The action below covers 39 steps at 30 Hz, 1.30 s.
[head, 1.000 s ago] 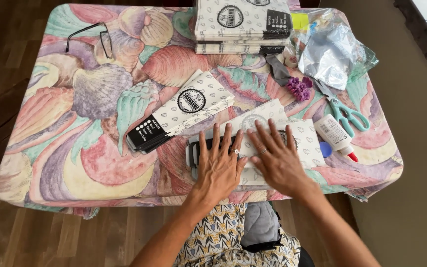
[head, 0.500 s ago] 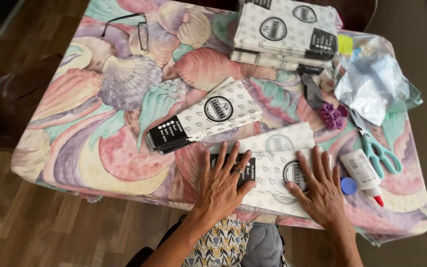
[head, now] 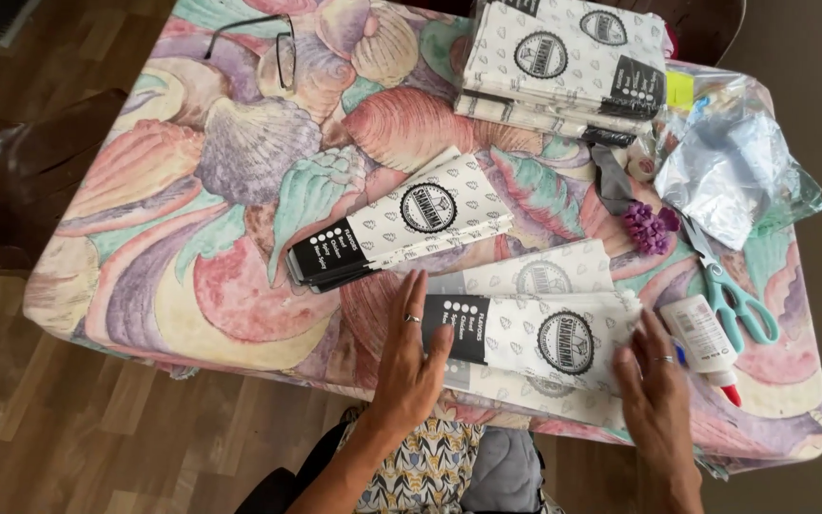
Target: Folding and stacking paper food wrappers on a table.
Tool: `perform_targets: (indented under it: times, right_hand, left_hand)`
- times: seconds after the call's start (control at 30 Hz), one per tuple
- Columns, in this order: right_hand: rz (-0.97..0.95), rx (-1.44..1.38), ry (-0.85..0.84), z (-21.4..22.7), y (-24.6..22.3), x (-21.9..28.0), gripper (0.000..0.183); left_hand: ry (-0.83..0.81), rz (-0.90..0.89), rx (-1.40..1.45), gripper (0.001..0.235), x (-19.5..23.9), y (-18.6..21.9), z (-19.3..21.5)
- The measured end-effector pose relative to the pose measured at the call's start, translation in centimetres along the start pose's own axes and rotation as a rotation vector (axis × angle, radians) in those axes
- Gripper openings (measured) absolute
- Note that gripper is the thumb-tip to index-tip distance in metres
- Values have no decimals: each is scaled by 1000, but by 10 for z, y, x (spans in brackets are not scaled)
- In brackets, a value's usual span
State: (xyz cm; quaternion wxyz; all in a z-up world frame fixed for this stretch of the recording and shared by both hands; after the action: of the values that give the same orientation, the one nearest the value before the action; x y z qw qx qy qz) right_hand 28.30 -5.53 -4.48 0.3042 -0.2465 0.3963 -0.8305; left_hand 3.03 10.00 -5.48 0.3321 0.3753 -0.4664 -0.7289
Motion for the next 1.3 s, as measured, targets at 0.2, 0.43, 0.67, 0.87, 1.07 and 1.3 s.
perform_targets:
  times: [0.2, 0.43, 0.67, 0.87, 1.07, 1.3]
  right_hand:
    - [126, 166, 89, 10, 2, -2, 70]
    - [278, 460, 269, 22, -18, 1, 62]
    - [697, 645, -41, -74, -54, 9, 59]
    - [648, 832, -146, -90, -27, -3, 69]
    - [428, 813, -85, -59, 7, -19, 82]
    - [604, 806, -22, -57, 2, -12, 85]
  left_hand:
    - [90, -86, -347, 68, -6, -1, 13]
    - [141, -184, -873, 71, -1, 6, 0]
    - [-100, -410, -947, 71, 0, 25, -67]
    - [-180, -321, -1079, 66, 2, -18, -80]
    - [-136, -358, -1058, 66, 3, -15, -76]
    - [-17, -300, -551, 55, -33, 9, -13]
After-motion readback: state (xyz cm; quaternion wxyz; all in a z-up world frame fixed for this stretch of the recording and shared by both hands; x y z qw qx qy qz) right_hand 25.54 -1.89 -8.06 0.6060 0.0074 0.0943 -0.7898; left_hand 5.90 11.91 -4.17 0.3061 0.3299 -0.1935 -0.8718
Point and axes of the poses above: each hand's wrist, its own x-axis away from the middle knuckle, its own z-axis out of the back of the hand, y = z × x, the point moved 9 cm from there along -x, towards the middle knuckle, and after that the axes turned 6 degrees about -z, right-handed, at the moved point
